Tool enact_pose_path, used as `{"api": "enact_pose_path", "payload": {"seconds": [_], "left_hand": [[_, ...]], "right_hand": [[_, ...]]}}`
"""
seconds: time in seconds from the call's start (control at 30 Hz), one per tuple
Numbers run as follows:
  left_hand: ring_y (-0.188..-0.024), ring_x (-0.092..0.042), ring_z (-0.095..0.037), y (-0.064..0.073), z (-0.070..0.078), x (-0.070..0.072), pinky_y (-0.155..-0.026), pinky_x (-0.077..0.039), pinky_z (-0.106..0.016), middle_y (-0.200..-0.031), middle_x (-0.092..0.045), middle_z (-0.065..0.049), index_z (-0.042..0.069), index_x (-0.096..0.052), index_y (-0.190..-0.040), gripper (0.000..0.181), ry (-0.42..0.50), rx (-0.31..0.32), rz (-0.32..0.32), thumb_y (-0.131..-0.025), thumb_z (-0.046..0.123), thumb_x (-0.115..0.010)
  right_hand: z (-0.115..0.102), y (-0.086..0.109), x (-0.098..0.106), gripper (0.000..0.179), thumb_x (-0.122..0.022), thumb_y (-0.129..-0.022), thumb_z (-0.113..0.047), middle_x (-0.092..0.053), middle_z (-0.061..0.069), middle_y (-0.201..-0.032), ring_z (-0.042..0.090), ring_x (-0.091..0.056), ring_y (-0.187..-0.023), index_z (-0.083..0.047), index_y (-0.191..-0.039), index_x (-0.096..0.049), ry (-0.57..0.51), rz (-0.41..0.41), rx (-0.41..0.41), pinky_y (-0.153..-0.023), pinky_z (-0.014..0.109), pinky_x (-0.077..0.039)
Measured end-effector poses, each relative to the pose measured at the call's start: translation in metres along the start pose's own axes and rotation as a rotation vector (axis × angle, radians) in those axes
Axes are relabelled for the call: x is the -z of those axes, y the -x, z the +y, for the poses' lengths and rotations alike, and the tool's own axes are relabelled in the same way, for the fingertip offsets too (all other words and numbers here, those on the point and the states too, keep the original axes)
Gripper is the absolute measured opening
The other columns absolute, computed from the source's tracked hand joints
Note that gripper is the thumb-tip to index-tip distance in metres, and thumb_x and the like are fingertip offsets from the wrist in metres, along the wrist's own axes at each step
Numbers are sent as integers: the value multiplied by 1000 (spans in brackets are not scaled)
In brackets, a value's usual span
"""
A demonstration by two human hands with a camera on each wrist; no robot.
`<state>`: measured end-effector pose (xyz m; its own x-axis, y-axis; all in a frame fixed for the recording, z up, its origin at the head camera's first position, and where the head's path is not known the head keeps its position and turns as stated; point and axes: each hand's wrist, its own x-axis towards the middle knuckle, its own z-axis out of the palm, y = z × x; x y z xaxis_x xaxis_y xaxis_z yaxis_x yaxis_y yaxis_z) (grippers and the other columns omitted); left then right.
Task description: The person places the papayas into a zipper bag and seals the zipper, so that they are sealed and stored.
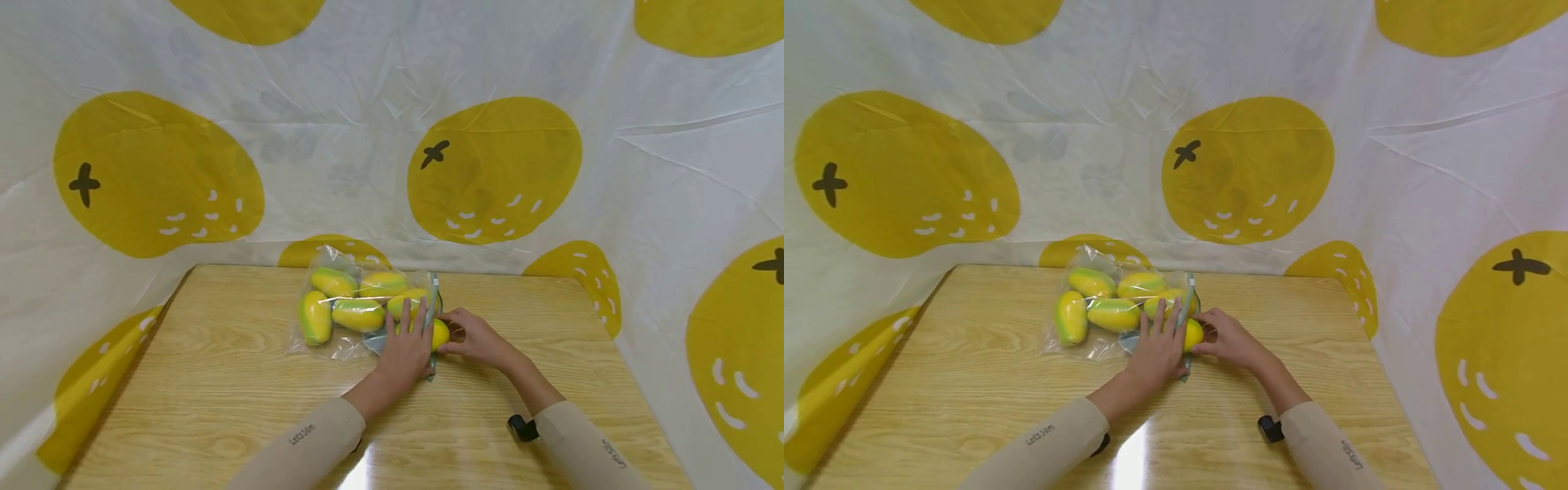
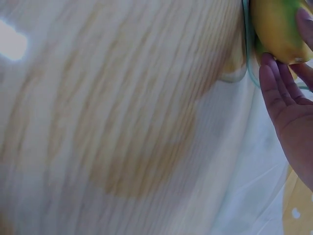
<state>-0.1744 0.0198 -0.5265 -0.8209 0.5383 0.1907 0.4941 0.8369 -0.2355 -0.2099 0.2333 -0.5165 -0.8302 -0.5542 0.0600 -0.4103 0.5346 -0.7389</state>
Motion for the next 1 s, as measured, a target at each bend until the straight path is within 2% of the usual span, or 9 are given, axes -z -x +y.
{"api": "enact_pose_path", "payload": {"seconds": [0.2, 0.3, 0.67, 1.0], "left_hand": [[-156, -21, -46, 0, -1, -1, -113, -38, -66, -173, -14, -18, 13, -45, -156, 106, 4, 5, -12, -76, 78, -71], [-156, -22, -46, 0, -1, -2, -113, -38, -66, -173, -14, -18, 14, -46, -156, 105, 1, -1, -6, -77, 78, -71], [-155, -23, -47, 1, -3, -1, -113, -40, -64, -172, -15, -18, 12, -43, -158, 107, -32, -2, 3, -78, 78, -71], [-155, -25, -45, 3, -2, -3, -113, -40, -63, -172, -18, -17, 11, -44, -157, 101, -24, -14, 16, -80, 70, -75]], "right_hand": [[0, 3, 1, 58, -79, -92, -17, -62, 18, -135, 32, -66, -115, -1, -141, -54, -69, 10, -57, -97, 46, -57], [-1, 4, 1, 54, -78, -92, -15, -64, 19, -134, 32, -67, -114, 0, -140, -56, -90, 19, -63, -97, 45, -57], [-5, -3, -6, 50, -80, -91, -14, -71, 13, -120, 25, -69, -101, -1, -135, -61, -44, 65, -48, -86, 31, -59], [-6, 1, -4, 44, -77, -93, -9, -70, 16, -122, 28, -70, -102, 0, -133, -62, -68, 55, -61, -86, 28, -58]]}}
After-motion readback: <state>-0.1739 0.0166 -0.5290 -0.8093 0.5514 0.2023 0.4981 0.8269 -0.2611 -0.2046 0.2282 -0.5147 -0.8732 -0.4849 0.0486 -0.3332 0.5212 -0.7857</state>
